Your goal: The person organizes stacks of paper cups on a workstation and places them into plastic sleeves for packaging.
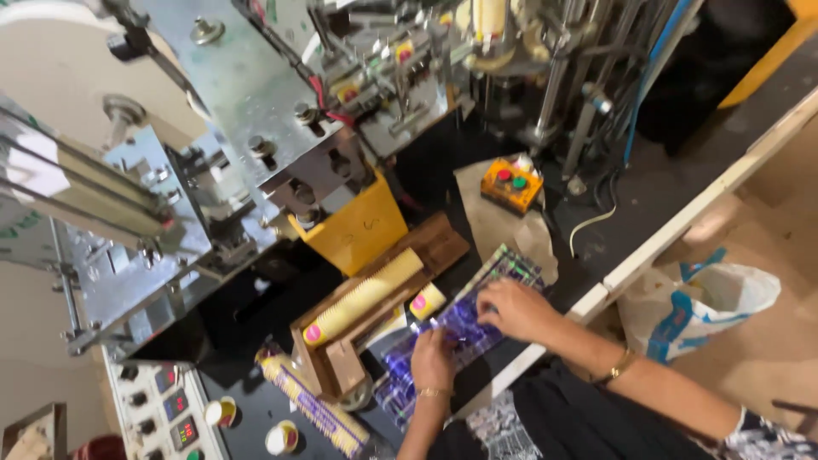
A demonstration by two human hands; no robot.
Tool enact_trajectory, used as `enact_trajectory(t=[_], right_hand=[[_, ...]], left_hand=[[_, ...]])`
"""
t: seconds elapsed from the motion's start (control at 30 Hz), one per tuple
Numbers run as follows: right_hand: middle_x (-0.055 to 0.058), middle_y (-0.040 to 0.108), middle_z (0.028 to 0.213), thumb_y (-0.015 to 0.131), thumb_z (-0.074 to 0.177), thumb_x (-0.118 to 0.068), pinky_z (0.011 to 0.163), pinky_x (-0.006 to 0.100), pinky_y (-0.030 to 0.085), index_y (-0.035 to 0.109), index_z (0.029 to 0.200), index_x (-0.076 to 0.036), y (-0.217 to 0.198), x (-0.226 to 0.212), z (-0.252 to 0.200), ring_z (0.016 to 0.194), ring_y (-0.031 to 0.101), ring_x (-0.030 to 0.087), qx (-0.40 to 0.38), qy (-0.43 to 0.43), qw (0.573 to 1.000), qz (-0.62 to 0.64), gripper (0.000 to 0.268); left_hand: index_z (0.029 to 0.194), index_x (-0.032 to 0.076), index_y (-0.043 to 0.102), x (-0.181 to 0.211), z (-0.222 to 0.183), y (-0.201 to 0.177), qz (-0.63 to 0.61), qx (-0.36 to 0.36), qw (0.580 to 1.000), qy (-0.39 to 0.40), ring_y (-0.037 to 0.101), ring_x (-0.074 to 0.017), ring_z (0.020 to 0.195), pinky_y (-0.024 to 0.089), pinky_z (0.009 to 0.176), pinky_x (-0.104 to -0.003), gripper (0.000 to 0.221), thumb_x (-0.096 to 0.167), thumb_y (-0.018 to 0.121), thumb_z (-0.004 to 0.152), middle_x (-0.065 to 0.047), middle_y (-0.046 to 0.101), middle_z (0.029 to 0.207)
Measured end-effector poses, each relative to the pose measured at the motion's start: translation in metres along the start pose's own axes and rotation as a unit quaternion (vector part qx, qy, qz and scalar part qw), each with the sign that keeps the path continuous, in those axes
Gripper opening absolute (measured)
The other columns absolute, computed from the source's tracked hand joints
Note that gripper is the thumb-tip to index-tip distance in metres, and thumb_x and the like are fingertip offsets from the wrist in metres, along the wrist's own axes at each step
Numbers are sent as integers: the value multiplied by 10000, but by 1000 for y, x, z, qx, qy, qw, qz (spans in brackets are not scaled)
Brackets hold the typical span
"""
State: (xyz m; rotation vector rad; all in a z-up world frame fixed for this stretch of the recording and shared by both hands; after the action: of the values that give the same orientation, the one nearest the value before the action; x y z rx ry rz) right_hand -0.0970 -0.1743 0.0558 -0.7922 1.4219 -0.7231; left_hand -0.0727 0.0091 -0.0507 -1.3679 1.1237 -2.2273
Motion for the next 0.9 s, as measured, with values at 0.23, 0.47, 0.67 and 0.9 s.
enact_trajectory(t=[0.23,0.47,0.67,0.9], right_hand=[[151,663,1237,839,568,-201,1001,520,427,731,1190,-39,-44,-77,-6,1189,529,370,130,-243,961,18,651],[0,734,959,777,772,-88,912,420,478,780,889,-139,-42,-48,34,1029,656,227,113,-170,972,113,128],[55,725,886,778,730,-65,798,394,543,772,810,-115,-46,-22,36,915,668,270,116,-194,969,102,94],[153,716,821,681,780,-190,670,469,584,772,793,-117,50,101,28,798,710,336,-148,-103,965,-191,116]], left_hand=[[791,105,747,44,11,-92,-56,150,987,-27,678,-311,762,540,683,-406,45,72,750,761,-92,695,787],[812,85,711,3,16,-88,-25,218,973,-69,681,-269,760,548,691,-374,107,83,774,725,-70,689,770],[1042,109,707,0,15,-68,53,115,988,-92,658,-327,924,533,803,-439,222,127,754,826,-102,706,931],[1189,144,681,-5,7,9,119,-134,979,-97,645,-413,1016,540,814,-519,413,224,784,797,-166,666,1202]])
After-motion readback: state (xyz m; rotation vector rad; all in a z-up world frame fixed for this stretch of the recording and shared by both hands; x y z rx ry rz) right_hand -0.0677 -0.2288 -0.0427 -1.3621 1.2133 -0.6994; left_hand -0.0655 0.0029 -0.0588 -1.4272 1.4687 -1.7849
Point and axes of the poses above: each hand's wrist, its own z-axis towards the middle knuckle, its own y-axis out of the palm, x = y × z, the point moved 7 cm from there along z, towards the middle knuckle
